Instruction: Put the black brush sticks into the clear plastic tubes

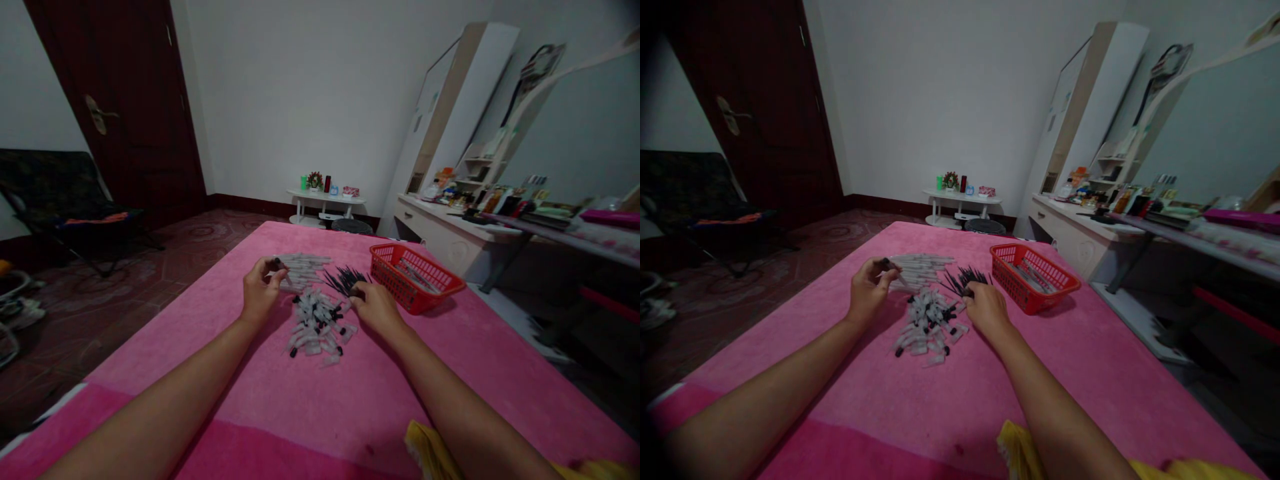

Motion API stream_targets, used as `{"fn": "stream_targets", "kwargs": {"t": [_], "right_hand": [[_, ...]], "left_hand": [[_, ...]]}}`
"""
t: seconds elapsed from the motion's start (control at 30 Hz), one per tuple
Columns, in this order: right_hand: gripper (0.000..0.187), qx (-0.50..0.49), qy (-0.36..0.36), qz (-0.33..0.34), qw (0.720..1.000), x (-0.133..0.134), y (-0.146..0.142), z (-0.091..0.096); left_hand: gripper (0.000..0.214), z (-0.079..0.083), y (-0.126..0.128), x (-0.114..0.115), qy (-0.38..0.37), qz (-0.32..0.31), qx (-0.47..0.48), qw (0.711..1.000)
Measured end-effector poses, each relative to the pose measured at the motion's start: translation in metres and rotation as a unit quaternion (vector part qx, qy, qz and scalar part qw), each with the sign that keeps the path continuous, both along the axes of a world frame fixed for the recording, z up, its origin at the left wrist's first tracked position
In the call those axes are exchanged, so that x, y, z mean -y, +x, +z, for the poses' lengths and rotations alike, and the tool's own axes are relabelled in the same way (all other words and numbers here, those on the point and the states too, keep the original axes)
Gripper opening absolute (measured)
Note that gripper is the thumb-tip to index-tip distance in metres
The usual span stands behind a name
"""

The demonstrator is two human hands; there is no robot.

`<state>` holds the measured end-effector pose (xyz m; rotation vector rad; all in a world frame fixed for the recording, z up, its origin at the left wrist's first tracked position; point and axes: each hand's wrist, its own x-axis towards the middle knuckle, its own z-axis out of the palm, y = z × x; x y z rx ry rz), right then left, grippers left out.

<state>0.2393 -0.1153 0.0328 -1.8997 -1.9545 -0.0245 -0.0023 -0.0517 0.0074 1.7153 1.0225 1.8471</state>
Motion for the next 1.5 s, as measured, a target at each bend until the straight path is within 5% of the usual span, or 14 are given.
{"fn": "stream_targets", "kwargs": {"t": [0.2,0.37,0.53,0.9,1.3,1.5], "right_hand": [[0.015,0.039,0.005,-0.012,0.999,0.002,-0.001,0.0],[0.02,-0.003,0.016,0.067,0.998,0.008,-0.017,0.005],[0.029,-0.049,0.008,0.12,0.992,0.014,-0.037,0.008],[0.017,-0.059,0.017,0.141,0.988,0.015,-0.033,0.009],[0.025,0.025,-0.091,0.143,0.985,0.02,-0.029,0.015],[0.015,0.065,-0.044,0.045,0.996,0.013,-0.017,0.011]], "left_hand": [[0.017,-0.001,-0.005,0.0,0.075,0.015,-0.1,0.992],[0.026,0.002,0.002,0.018,0.191,-0.038,-0.341,0.92],[0.034,0.003,0.01,0.028,0.24,-0.042,-0.422,0.873],[0.034,-0.001,0.004,0.022,0.192,-0.071,-0.462,0.863],[0.023,-0.004,-0.016,0.005,0.065,-0.027,-0.442,0.894],[0.024,-0.01,-0.014,-0.001,0.081,-0.045,-0.409,0.908]]}}
